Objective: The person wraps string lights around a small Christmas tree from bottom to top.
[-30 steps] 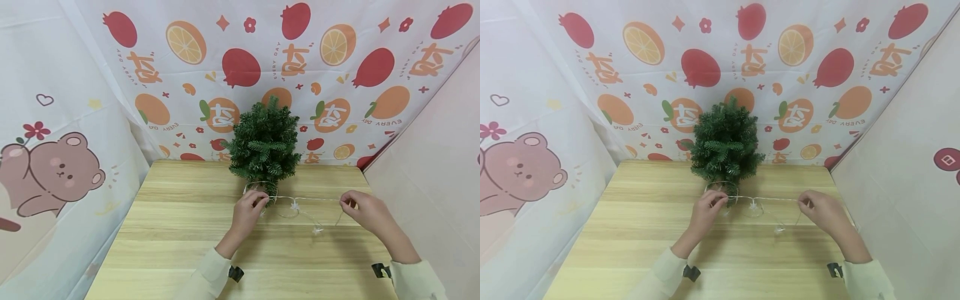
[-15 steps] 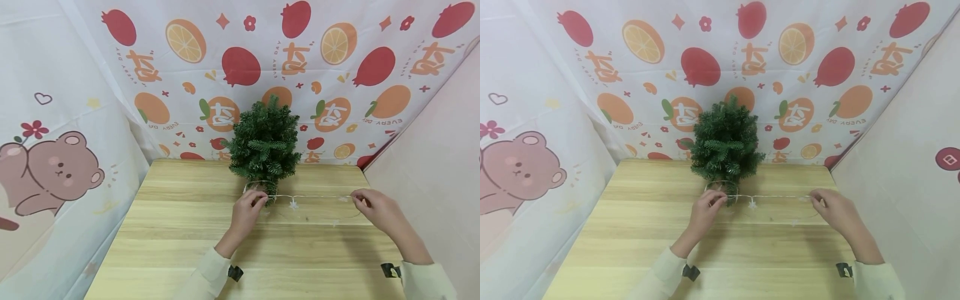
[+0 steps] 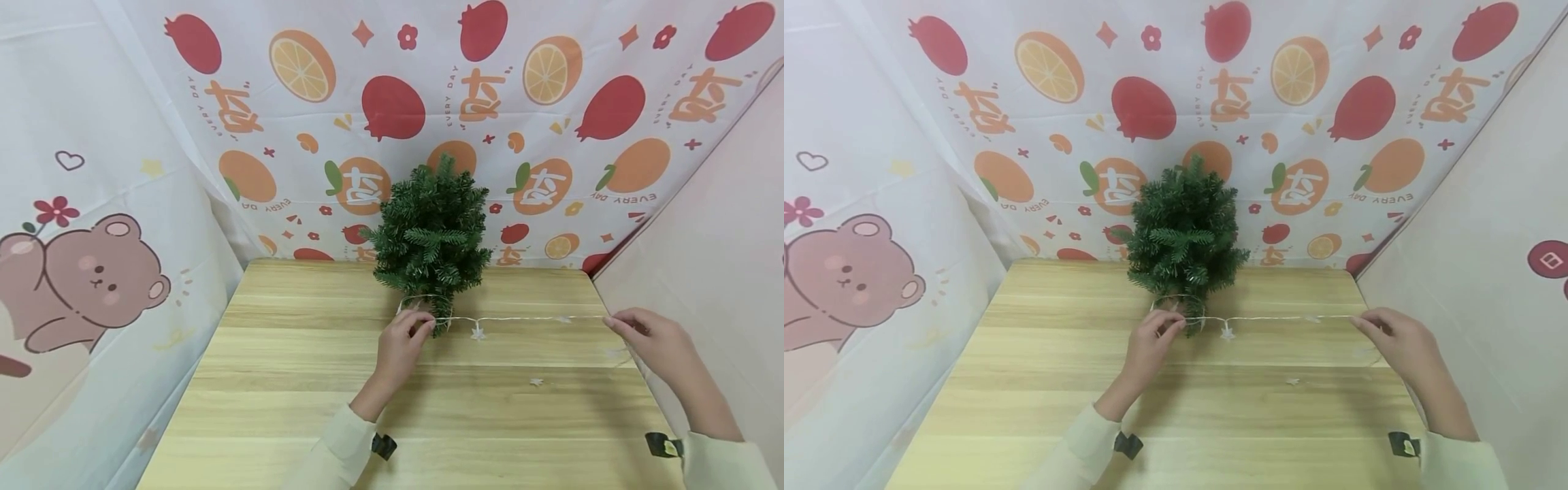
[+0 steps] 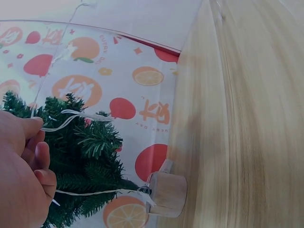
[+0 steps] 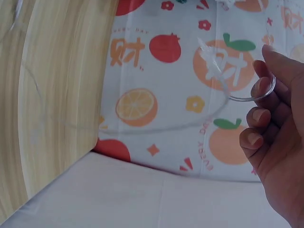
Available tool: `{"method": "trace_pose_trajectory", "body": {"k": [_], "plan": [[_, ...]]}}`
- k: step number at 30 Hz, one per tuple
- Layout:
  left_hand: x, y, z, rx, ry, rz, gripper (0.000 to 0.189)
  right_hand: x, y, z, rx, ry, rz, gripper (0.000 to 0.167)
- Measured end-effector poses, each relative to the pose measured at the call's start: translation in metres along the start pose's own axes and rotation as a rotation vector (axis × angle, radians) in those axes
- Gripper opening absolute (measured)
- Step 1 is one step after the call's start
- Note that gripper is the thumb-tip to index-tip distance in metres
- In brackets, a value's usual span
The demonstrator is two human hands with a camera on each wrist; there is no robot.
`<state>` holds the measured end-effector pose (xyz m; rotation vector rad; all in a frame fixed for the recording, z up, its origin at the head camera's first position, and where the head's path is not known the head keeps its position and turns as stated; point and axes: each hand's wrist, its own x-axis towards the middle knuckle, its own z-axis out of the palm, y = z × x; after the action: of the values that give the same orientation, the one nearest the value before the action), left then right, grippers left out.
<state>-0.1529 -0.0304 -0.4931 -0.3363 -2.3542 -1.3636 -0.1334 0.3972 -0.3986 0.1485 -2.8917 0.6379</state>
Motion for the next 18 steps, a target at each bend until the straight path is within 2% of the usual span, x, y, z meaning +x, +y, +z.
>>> {"method": "trace_pose_trajectory", "body": {"k": [5,10,14,18], "plan": [[0.001,0.002,0.001,0.018,0.024,0.029,0.008,-0.005,0.007,-0.003,0.014,0.021,0.024,0.027],[0.004,0.013,0.006,0.072,0.078,0.134,0.008,-0.01,0.004,-0.005,0.033,0.028,0.049,0.032],[0.008,0.025,0.018,0.16,0.118,0.246,0.008,-0.012,-0.002,-0.009,0.054,0.084,0.065,0.036],[0.011,0.039,0.033,0.254,0.121,0.281,0.012,-0.013,-0.011,-0.012,0.101,0.167,0.068,0.034]]}}
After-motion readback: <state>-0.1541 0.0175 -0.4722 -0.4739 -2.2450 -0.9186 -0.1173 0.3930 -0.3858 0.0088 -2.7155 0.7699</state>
